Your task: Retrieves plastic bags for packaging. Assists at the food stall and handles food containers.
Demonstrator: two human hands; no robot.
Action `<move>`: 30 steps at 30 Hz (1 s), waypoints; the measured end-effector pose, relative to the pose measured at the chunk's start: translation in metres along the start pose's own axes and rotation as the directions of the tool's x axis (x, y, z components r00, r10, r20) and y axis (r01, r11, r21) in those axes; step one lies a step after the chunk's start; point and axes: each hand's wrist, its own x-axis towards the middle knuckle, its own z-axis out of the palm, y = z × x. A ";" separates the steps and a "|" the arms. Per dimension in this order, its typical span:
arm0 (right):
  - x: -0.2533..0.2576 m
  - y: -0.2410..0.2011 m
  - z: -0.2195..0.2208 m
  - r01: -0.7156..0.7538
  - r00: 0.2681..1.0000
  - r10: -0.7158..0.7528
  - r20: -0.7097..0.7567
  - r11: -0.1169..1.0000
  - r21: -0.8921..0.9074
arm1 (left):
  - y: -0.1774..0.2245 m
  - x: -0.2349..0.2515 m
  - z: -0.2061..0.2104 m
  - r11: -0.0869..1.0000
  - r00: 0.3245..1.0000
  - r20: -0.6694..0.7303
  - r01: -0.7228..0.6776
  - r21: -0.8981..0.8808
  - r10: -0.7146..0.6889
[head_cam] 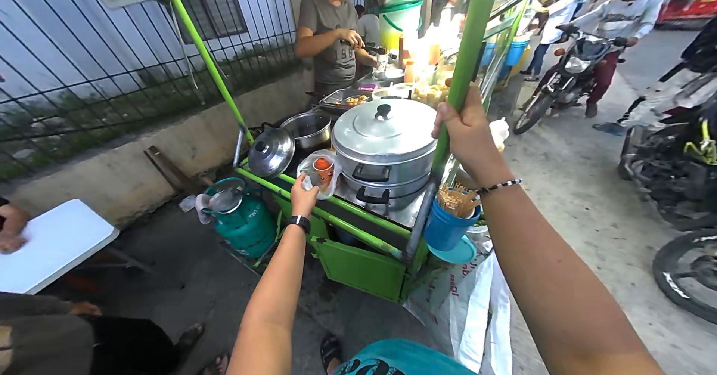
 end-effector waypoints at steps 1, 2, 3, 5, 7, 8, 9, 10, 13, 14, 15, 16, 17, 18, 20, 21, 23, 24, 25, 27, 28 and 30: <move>0.000 0.000 0.000 -0.006 1.000 0.006 -0.002 1.000 -0.004 | 0.000 0.000 0.000 1.000 1.000 -0.002 0.001 0.003 -0.001; 0.000 0.000 0.000 -0.009 1.000 0.009 -0.002 1.000 -0.008 | 0.001 0.000 0.000 1.000 1.000 -0.001 0.002 0.004 -0.002; 0.000 -0.001 0.000 -0.009 1.000 0.009 -0.003 1.000 -0.007 | 0.001 0.000 0.000 1.000 1.000 -0.002 0.004 0.004 -0.004; -0.001 -0.001 0.000 0.003 1.000 -0.003 0.002 1.000 -0.004 | 0.002 0.000 0.000 1.000 1.000 0.000 0.008 0.001 -0.008; -0.001 -0.001 0.000 0.010 1.000 -0.010 0.005 1.000 -0.002 | 0.002 0.000 0.000 1.000 1.000 -0.001 0.006 -0.002 -0.006; -0.001 -0.001 0.000 0.005 1.000 -0.005 0.004 1.000 -0.001 | 0.002 0.000 0.000 1.000 1.000 -0.002 0.005 -0.003 -0.005; -0.001 -0.002 0.000 0.000 1.000 0.000 0.006 1.000 -0.002 | 0.002 0.000 0.000 1.000 1.000 -0.002 0.003 -0.002 -0.003; 0.000 -0.001 0.000 0.000 1.000 0.000 0.007 1.000 -0.004 | 0.002 0.000 0.000 1.000 1.000 -0.001 -0.002 -0.001 0.002; 0.001 0.000 0.000 -0.001 1.000 0.001 0.005 1.000 -0.006 | 0.001 0.001 -0.001 1.000 1.000 0.003 -0.009 -0.004 0.009; 0.001 0.001 0.000 0.005 1.000 -0.004 0.009 1.000 -0.009 | 0.000 0.002 -0.001 1.000 1.000 0.001 -0.006 -0.009 0.006; 0.001 0.002 -0.001 0.009 1.000 -0.008 0.011 1.000 -0.013 | 0.000 0.002 -0.001 1.000 1.000 -0.001 -0.003 -0.011 0.003; 0.001 0.002 -0.001 0.008 1.000 -0.008 0.009 1.000 -0.021 | -0.001 0.002 0.000 1.000 1.000 -0.002 -0.001 -0.011 0.001; 0.001 0.001 -0.001 0.004 1.000 -0.004 0.006 1.000 -0.026 | -0.001 0.002 0.000 1.000 1.000 -0.001 -0.001 -0.007 0.001; 0.001 0.000 -0.001 -0.002 1.000 0.002 0.005 1.000 -0.027 | 0.000 0.001 0.000 1.000 1.000 -0.001 -0.002 0.001 0.002; 0.000 -0.001 -0.001 -0.012 1.000 0.012 0.011 1.000 -0.020 | 0.000 0.000 -0.001 1.000 1.000 0.005 -0.009 0.019 0.009; 0.000 -0.001 -0.001 -0.013 1.000 0.013 0.015 1.000 -0.016 | 0.000 0.000 -0.001 1.000 1.000 0.005 -0.016 0.026 0.016; 0.000 -0.001 -0.001 -0.009 1.000 0.009 0.013 1.000 -0.013 | 0.000 -0.001 -0.001 0.999 1.000 0.004 -0.021 0.031 0.021; 0.000 -0.001 -0.001 -0.006 1.000 0.006 0.013 1.000 -0.011 | 0.000 -0.001 -0.001 0.999 1.000 0.005 -0.019 0.028 0.019; 0.000 -0.001 -0.001 -0.003 1.000 0.003 0.013 1.000 -0.010 | 0.000 0.000 -0.001 1.000 1.000 0.006 -0.019 0.024 0.019; -0.001 -0.002 0.000 -0.007 1.000 0.007 0.011 1.000 -0.012 | 0.000 0.000 0.000 1.000 1.000 0.005 -0.014 0.018 0.014; 0.000 -0.001 0.000 -0.010 1.000 0.010 0.009 1.000 -0.013 | -0.001 0.001 0.000 1.000 1.000 0.004 -0.013 0.016 0.013; 0.000 -0.001 -0.001 -0.013 1.000 0.014 0.008 1.000 -0.017 | -0.001 0.001 0.001 1.000 1.000 0.005 -0.009 0.007 0.009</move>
